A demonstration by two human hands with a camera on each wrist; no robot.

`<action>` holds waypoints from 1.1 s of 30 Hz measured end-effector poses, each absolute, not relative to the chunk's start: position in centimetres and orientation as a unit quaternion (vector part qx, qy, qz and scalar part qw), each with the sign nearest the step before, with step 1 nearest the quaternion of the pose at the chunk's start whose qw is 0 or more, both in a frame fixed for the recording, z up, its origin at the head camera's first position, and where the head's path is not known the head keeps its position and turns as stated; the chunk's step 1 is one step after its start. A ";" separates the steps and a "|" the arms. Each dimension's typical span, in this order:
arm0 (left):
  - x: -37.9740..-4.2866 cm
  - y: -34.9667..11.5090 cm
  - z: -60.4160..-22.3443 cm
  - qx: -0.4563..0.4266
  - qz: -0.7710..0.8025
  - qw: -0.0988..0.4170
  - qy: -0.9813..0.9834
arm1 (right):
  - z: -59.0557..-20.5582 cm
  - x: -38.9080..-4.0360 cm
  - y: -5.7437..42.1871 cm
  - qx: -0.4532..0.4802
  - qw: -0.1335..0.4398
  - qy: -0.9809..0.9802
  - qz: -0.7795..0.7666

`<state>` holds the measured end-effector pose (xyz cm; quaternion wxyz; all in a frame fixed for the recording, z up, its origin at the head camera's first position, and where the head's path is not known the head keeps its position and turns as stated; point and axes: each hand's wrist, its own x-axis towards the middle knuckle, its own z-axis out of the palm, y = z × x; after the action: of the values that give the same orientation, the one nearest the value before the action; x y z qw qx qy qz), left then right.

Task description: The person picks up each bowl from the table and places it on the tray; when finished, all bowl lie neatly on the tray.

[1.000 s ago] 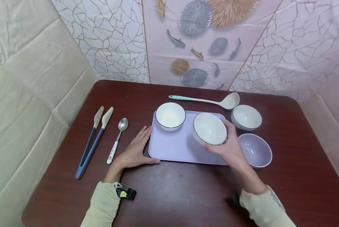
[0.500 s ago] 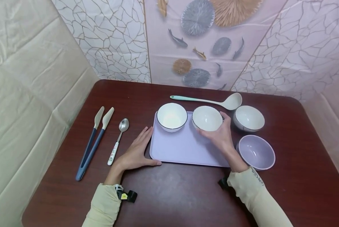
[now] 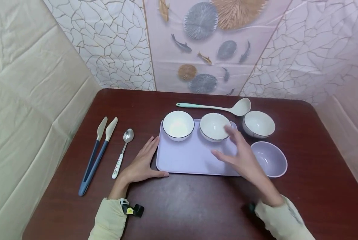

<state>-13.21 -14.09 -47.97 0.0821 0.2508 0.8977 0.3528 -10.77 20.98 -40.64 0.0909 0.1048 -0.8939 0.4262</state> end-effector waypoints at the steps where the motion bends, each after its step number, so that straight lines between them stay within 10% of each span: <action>1: -13.1 -14.2 -48.0 0.250 0.353 0.082 0.898 | -40.1 -9.7 21.6 0.125 0.082 -0.892 0.427; 9: -12.6 -14.9 -48.3 0.239 0.353 0.083 0.901 | -39.4 -3.7 29.5 0.104 0.127 -0.907 0.389; 33: -13.2 -14.1 -48.1 0.249 0.349 0.081 0.900 | -43.2 -5.4 36.1 0.062 0.081 -0.896 0.431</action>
<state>-13.21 -14.12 -48.10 0.0812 0.2486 0.8997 0.3495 -5.38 36.13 -43.19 0.0813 0.0618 -0.8964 0.4313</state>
